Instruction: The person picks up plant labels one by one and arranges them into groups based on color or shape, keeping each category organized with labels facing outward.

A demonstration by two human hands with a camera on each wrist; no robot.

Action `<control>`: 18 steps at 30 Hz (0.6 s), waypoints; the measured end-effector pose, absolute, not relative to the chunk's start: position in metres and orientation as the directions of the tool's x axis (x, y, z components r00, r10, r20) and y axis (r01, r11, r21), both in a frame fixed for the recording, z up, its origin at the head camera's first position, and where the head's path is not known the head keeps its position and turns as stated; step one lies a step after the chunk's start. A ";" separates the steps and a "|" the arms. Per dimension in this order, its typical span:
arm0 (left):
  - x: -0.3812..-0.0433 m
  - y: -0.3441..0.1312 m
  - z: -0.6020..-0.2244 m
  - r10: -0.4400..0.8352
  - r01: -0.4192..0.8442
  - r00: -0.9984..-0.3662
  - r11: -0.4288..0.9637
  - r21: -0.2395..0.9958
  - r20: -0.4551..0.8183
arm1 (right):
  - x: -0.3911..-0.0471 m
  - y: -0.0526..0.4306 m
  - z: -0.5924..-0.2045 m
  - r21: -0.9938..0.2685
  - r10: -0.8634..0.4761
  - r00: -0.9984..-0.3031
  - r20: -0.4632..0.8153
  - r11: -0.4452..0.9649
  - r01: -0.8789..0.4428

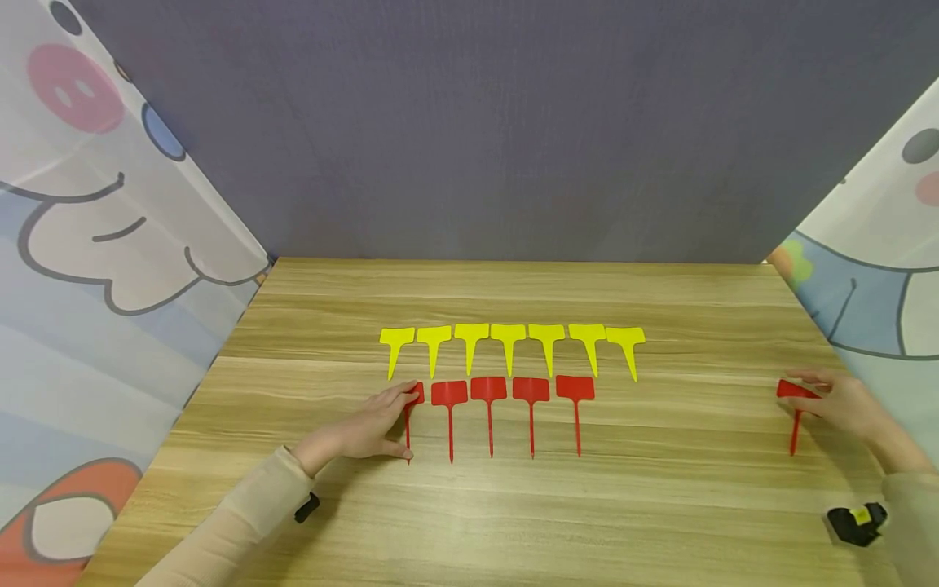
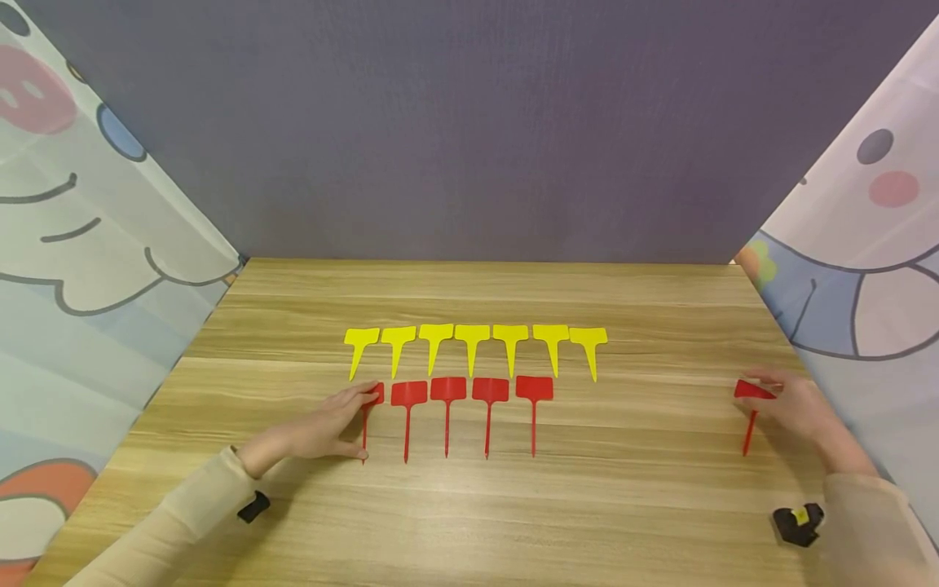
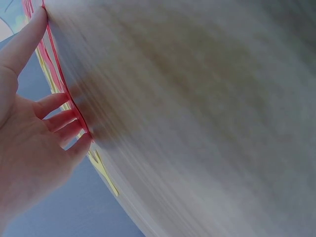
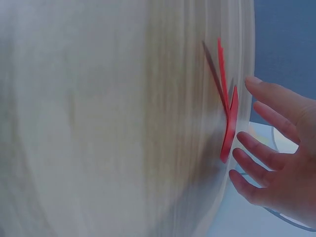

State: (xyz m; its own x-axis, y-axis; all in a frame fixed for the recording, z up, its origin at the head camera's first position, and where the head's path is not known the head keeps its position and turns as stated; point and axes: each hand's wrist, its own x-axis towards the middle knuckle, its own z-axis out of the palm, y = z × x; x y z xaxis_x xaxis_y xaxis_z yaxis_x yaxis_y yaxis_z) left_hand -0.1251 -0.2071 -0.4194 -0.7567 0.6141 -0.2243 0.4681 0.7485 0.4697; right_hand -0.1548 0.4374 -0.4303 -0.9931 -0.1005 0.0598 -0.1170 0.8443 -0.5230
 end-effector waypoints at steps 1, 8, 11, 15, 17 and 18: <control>-0.125 -0.207 -0.419 0.613 0.468 -0.757 0.750 0.468 -0.225 | -0.155 0.438 -0.431 -0.525 -0.104 -0.992 0.067 0.842 -0.123; -0.125 -0.207 -0.419 0.613 0.468 -0.758 0.750 0.467 -0.225 | -0.157 0.436 -0.431 -0.496 -0.098 -0.995 0.032 0.863 -0.101; -0.125 -0.207 -0.419 0.611 0.465 -0.757 0.753 0.465 -0.232 | -0.158 0.437 -0.431 -0.503 -0.108 -0.994 0.030 0.857 -0.108; -0.125 -0.207 -0.419 0.608 0.462 -0.757 0.756 0.463 -0.238 | -0.157 0.439 -0.431 -0.517 -0.114 -0.993 0.022 0.849 -0.109; -0.125 -0.207 -0.419 0.609 0.464 -0.758 0.756 0.463 -0.234 | -0.157 0.440 -0.432 -0.521 -0.111 -0.994 0.018 0.847 -0.104; -0.125 -0.207 -0.419 0.609 0.464 -0.758 0.755 0.464 -0.232 | -0.157 0.440 -0.432 -0.525 -0.110 -0.994 0.018 0.845 -0.103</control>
State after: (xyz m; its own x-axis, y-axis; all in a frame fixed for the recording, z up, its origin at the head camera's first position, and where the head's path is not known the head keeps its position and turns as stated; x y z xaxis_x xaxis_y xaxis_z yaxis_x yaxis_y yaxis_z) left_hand -0.1247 -0.2066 -0.4191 -0.7584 0.6091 -0.2319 0.4642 0.7546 0.4638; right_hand -0.1570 0.4398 -0.4316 -0.9937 -0.1104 0.0178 -0.1032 0.8446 -0.5253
